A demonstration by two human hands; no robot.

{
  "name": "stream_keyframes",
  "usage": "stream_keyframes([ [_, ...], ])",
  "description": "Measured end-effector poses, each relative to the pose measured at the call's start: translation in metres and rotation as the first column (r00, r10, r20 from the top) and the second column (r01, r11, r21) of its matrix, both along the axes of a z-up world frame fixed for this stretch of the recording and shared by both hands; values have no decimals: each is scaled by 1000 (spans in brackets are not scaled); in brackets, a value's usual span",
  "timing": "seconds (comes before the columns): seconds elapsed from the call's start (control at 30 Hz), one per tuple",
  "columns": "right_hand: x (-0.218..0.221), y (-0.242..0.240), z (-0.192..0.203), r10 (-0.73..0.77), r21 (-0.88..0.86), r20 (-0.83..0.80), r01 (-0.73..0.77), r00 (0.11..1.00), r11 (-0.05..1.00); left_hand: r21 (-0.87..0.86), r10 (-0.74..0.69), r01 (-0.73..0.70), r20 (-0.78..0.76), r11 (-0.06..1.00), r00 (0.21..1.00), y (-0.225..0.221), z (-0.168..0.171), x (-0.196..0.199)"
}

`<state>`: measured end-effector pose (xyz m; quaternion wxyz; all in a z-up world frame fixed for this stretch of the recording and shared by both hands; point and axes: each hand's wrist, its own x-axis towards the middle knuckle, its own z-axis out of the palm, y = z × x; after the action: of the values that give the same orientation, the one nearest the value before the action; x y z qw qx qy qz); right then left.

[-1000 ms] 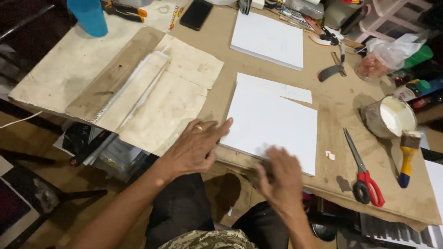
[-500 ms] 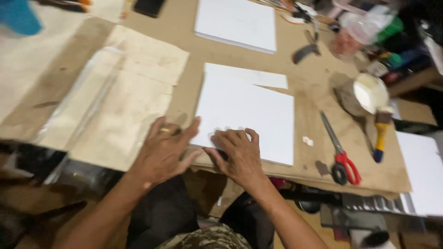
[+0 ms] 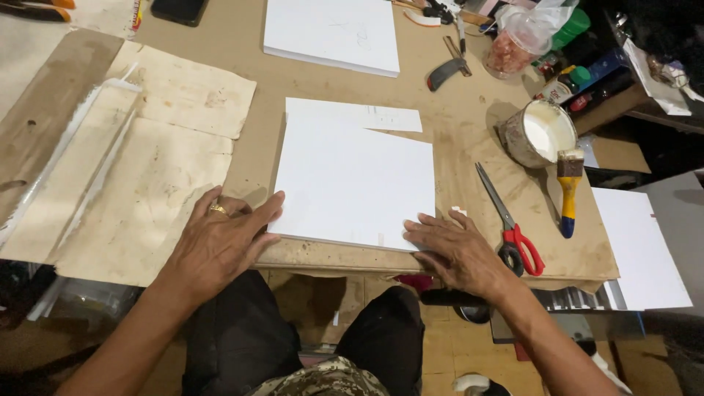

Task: Applying glue to the spine of a stack of papers and folding a cover sheet to bind them into a booklet.

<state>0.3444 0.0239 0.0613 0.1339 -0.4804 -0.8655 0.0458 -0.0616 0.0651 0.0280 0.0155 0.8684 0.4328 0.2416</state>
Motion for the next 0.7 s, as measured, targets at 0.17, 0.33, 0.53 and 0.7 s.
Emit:
stream_keyframes([
  [0.17, 1, 3, 37, -87, -363, -295, -28, 952, 931, -158, -39, 39, 1, 987, 999, 3, 7, -4],
  [0.33, 24, 62, -5, -266, -180, -310, 218, 913, 959, -219, -123, 146, 114, 965, 986, 21, -3, -6],
  [0.53, -1, 147, -23, -367, -119, -212, 349, 906, 929, -195, -171, 204, 172, 959, 970, 16, 5, 1],
  [0.7, -11, 146, -17, -350, -100, -235, 336, 907, 937, -157, -139, 152, 91, 976, 986, 16, -6, 3],
])
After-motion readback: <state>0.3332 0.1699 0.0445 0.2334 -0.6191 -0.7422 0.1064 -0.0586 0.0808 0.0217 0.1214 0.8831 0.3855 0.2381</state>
